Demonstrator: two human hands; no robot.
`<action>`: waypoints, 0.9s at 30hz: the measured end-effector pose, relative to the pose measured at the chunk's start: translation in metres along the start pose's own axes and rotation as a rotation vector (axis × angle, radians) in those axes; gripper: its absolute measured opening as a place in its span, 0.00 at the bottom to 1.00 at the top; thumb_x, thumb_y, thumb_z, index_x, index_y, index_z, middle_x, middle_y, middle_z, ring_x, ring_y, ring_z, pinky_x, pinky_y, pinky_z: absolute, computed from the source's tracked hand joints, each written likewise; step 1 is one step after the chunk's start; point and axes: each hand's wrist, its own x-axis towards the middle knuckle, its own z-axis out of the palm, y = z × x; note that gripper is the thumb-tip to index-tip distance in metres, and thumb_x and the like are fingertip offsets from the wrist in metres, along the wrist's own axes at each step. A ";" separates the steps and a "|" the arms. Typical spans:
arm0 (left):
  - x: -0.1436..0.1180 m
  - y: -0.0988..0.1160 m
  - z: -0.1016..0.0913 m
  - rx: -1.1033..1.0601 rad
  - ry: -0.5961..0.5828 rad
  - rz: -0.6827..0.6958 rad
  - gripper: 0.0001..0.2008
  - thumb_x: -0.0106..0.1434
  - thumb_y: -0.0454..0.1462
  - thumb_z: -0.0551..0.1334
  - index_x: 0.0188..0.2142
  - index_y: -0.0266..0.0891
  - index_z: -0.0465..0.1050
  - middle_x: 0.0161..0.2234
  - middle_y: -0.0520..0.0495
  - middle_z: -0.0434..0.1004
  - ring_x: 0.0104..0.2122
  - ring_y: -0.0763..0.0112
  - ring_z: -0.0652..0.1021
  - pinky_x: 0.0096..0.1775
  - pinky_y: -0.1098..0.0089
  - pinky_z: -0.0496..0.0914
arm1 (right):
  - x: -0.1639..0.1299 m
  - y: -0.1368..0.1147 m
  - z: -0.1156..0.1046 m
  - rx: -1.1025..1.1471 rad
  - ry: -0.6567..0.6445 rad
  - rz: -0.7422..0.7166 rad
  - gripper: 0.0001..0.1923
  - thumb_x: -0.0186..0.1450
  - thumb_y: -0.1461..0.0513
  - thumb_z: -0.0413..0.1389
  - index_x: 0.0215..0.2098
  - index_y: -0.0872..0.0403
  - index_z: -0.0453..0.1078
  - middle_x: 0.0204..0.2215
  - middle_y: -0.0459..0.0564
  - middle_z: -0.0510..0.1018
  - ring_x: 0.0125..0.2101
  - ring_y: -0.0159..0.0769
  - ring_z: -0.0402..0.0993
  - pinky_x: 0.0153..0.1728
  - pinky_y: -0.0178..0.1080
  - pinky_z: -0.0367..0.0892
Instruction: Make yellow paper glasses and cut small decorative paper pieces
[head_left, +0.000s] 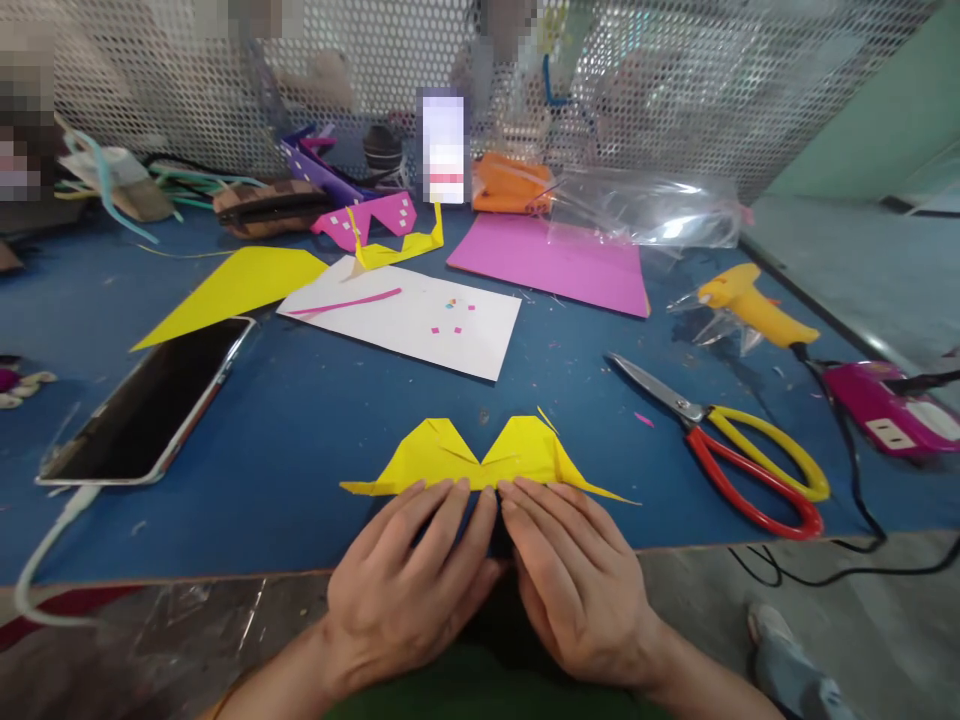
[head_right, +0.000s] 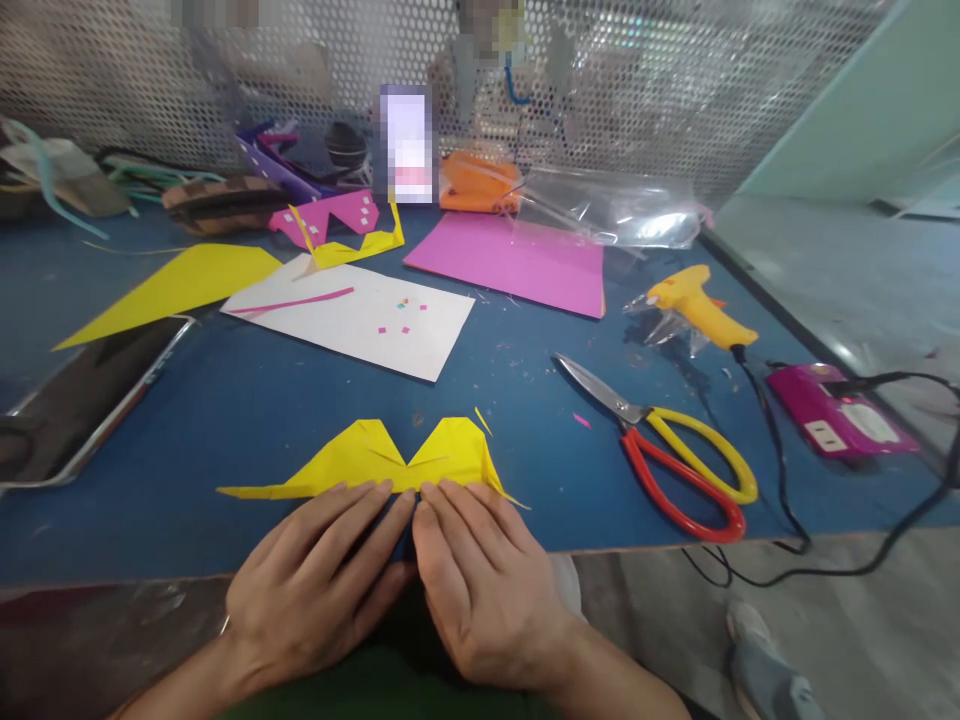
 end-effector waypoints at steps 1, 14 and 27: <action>0.001 0.000 -0.001 0.003 -0.002 -0.009 0.14 0.69 0.39 0.56 0.48 0.36 0.76 0.42 0.46 0.82 0.43 0.61 0.76 0.46 0.62 0.69 | -0.002 0.000 -0.001 -0.005 -0.007 -0.007 0.18 0.67 0.70 0.48 0.52 0.69 0.70 0.50 0.61 0.80 0.54 0.45 0.73 0.56 0.46 0.65; 0.005 0.001 -0.002 0.036 -0.026 -0.010 0.15 0.70 0.41 0.56 0.50 0.40 0.76 0.41 0.45 0.80 0.40 0.62 0.76 0.44 0.62 0.69 | 0.001 -0.001 -0.004 -0.035 0.021 0.090 0.17 0.67 0.68 0.48 0.52 0.65 0.70 0.48 0.60 0.81 0.52 0.43 0.76 0.53 0.45 0.68; 0.006 0.001 -0.001 0.011 -0.028 -0.036 0.15 0.70 0.38 0.56 0.52 0.37 0.75 0.41 0.42 0.77 0.40 0.59 0.74 0.43 0.60 0.66 | -0.018 -0.004 -0.016 -0.261 0.099 0.254 0.18 0.72 0.60 0.50 0.51 0.62 0.74 0.30 0.52 0.76 0.33 0.39 0.70 0.40 0.44 0.61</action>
